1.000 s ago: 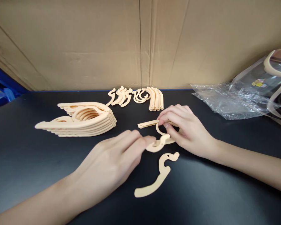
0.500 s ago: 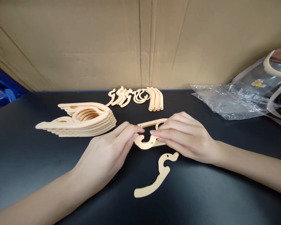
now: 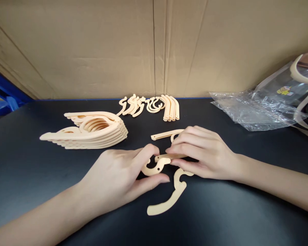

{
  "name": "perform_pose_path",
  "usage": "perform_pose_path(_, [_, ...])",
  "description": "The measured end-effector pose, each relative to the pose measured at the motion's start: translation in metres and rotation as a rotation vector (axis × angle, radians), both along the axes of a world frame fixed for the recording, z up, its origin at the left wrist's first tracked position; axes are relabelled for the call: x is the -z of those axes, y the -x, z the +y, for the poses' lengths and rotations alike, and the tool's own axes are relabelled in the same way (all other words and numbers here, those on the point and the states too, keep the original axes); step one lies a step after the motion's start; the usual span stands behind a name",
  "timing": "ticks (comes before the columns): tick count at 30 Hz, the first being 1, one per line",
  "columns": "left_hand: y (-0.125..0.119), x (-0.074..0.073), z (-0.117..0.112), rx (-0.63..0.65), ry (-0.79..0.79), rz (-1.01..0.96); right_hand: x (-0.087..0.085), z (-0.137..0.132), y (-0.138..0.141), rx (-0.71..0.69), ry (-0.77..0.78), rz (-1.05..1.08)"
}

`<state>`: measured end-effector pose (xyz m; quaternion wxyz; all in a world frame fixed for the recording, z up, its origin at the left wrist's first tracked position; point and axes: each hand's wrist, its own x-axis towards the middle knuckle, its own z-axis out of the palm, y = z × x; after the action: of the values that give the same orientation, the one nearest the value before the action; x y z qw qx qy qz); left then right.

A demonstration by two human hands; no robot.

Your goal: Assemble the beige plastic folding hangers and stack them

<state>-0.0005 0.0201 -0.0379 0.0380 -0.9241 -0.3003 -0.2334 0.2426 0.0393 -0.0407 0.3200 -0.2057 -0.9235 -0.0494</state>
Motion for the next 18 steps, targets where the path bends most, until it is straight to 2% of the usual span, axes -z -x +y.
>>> perform_pose_path(5, [-0.0006, -0.0012, 0.0013, -0.129, -0.035, 0.094, 0.0006, 0.0034, -0.0013, 0.045, 0.162, -0.079])
perform_pose_path(9, [-0.0010, -0.0003, 0.0032, -0.149, -0.057, 0.095, 0.0011, 0.0039, -0.0013, 0.042, 0.171, -0.117])
perform_pose_path(18, [-0.0019, -0.0024, -0.0013, -0.159, 0.144, 0.079, -0.0009, 0.0024, 0.0000, 0.027, 0.153, -0.077])
